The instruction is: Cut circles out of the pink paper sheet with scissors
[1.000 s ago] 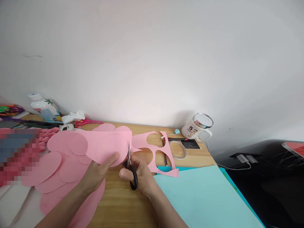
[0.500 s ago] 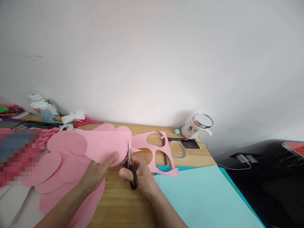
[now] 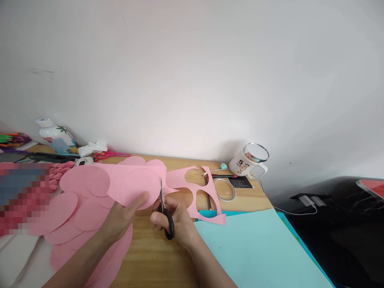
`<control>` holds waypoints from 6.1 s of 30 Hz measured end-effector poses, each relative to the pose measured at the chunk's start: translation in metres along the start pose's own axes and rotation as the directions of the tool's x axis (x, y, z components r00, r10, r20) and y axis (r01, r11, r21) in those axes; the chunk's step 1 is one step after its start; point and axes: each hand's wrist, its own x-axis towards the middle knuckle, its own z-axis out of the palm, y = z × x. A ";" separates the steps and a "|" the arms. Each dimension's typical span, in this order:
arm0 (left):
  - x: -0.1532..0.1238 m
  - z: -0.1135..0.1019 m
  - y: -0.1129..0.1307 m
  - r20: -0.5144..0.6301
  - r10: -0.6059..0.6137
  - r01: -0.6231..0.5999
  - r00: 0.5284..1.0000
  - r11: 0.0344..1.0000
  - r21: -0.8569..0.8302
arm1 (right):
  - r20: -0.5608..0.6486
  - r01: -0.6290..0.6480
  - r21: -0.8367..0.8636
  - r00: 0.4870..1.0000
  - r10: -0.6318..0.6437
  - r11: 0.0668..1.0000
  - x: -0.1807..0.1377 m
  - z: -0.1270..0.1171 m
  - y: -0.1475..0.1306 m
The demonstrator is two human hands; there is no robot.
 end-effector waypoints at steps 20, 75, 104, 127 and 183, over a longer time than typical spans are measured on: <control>0.002 -0.002 -0.003 -0.039 0.065 -0.056 0.997 0.978 0.201 | -0.013 -0.015 -0.013 1.000 0.014 1.000 0.000 0.005 0.001; 0.002 -0.008 0.004 0.124 0.104 -0.136 0.987 0.947 0.290 | -0.046 -0.017 -0.057 0.999 0.015 0.998 0.001 0.007 -0.002; 0.000 -0.001 0.009 0.073 0.100 -0.114 0.992 0.972 0.206 | -0.055 0.017 -0.052 0.998 -0.020 0.999 0.002 0.014 0.002; -0.001 -0.002 0.011 0.188 0.114 -0.149 0.976 0.972 0.181 | -0.059 0.015 -0.049 0.998 -0.018 0.999 -0.002 0.009 0.001; 0.003 -0.012 0.004 0.256 0.118 -0.176 0.959 0.960 0.216 | -0.074 -0.006 -0.045 0.997 0.003 0.999 0.002 0.007 0.001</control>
